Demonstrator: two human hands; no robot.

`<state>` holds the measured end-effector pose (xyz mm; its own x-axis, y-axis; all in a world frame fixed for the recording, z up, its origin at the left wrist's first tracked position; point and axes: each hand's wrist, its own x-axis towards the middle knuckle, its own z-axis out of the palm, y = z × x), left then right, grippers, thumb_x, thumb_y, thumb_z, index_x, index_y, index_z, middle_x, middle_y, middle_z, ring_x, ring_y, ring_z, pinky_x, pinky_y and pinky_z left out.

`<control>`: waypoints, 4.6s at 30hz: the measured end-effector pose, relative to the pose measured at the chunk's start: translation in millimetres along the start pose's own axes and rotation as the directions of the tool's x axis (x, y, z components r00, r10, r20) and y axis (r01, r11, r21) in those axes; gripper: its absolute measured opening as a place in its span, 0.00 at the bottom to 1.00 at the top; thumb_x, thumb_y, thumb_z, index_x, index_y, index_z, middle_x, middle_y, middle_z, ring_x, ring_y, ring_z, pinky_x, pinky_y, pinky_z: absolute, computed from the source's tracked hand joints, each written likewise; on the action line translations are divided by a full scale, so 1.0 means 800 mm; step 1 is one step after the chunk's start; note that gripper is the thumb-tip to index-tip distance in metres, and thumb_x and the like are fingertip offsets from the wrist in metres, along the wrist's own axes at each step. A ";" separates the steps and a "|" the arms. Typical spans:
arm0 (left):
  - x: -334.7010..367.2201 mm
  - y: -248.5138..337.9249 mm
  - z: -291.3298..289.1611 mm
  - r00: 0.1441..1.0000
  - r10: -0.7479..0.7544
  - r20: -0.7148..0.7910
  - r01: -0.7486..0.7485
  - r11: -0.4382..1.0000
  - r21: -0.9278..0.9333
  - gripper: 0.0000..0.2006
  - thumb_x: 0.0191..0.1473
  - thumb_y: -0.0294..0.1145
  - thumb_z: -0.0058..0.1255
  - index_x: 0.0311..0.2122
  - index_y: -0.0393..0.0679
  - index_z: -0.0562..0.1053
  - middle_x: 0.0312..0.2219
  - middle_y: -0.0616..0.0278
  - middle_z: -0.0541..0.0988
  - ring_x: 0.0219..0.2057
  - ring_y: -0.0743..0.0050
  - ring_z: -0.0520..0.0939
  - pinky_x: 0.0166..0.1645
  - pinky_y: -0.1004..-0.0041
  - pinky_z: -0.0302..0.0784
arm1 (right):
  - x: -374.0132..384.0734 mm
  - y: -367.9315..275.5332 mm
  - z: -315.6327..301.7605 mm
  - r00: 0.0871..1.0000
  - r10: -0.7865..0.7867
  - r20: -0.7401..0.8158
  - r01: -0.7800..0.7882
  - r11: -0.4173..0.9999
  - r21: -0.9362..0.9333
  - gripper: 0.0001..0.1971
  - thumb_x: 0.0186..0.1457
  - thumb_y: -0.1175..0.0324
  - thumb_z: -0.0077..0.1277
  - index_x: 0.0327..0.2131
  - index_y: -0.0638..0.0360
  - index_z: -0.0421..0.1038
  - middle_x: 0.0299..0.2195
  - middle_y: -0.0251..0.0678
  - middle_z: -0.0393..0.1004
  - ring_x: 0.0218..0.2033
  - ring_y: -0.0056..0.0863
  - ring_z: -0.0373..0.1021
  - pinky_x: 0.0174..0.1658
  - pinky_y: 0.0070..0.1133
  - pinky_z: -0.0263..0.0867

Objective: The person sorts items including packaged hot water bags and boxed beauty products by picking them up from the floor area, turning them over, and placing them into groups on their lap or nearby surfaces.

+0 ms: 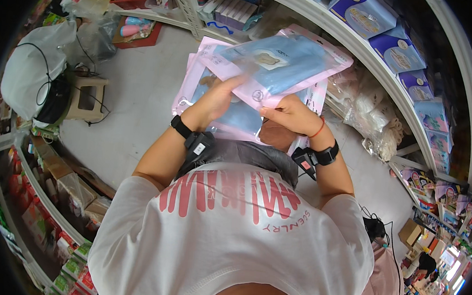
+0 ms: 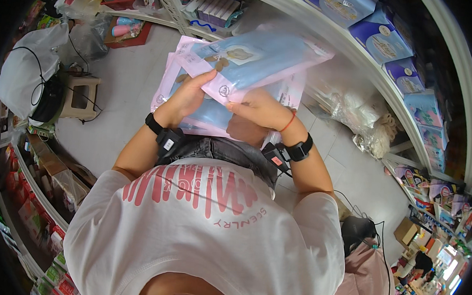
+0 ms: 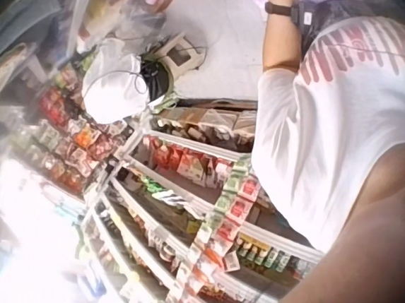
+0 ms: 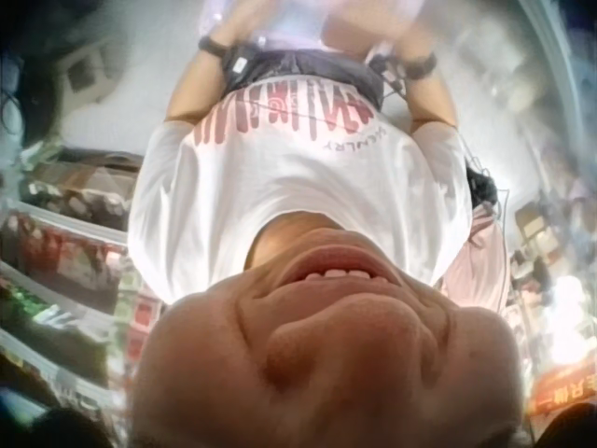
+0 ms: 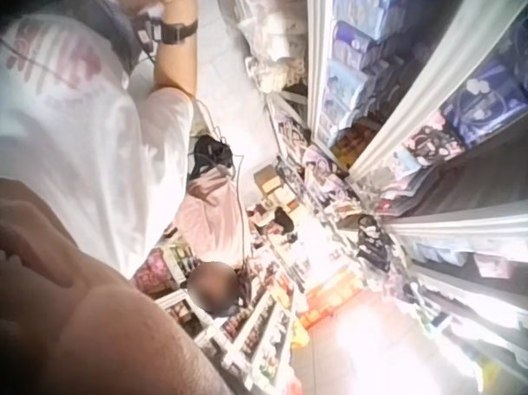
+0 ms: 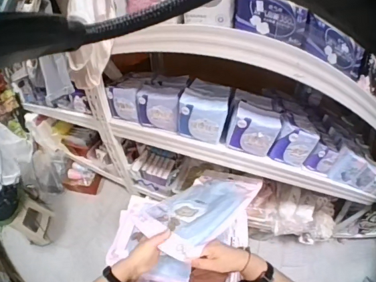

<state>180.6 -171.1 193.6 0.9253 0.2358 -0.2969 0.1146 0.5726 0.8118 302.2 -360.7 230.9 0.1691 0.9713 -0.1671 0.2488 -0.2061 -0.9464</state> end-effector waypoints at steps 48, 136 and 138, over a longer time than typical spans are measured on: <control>-0.029 0.034 -0.164 0.989 -0.124 0.078 0.037 0.728 0.685 0.32 0.49 0.45 0.59 0.56 0.44 0.62 0.37 0.67 0.75 0.31 0.83 0.75 0.25 0.80 0.70 | -0.076 -0.009 -0.067 0.480 -0.415 -0.773 -0.409 0.674 -0.616 0.14 0.55 0.66 0.51 0.44 0.63 0.71 0.46 0.40 0.71 0.42 0.29 0.69 0.47 0.23 0.65; 0.006 0.009 -0.111 0.988 0.123 -0.097 -0.065 0.885 0.460 0.26 0.51 0.22 0.52 0.55 0.34 0.61 0.44 0.56 0.74 0.41 0.71 0.76 0.46 0.72 0.73 | -0.085 -0.036 -0.049 0.004 -0.179 -0.984 0.010 0.984 -0.179 0.14 0.57 0.67 0.53 0.45 0.62 0.70 0.38 0.32 0.73 0.36 0.19 0.69 0.40 0.17 0.67; 0.006 0.010 -0.106 0.987 0.124 -0.100 -0.065 0.885 0.462 0.25 0.51 0.21 0.52 0.55 0.34 0.61 0.44 0.56 0.74 0.41 0.71 0.76 0.46 0.72 0.73 | -0.061 -0.022 -0.044 0.318 -0.342 -0.884 -0.286 0.854 -0.434 0.20 0.53 0.66 0.56 0.48 0.62 0.68 0.43 0.38 0.71 0.42 0.28 0.69 0.47 0.23 0.65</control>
<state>155.4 -98.3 155.9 0.8916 0.3824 -0.2425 0.2084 0.1288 0.9695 323.1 -408.4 265.7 0.8118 0.2749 0.5153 0.5779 -0.5054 -0.6408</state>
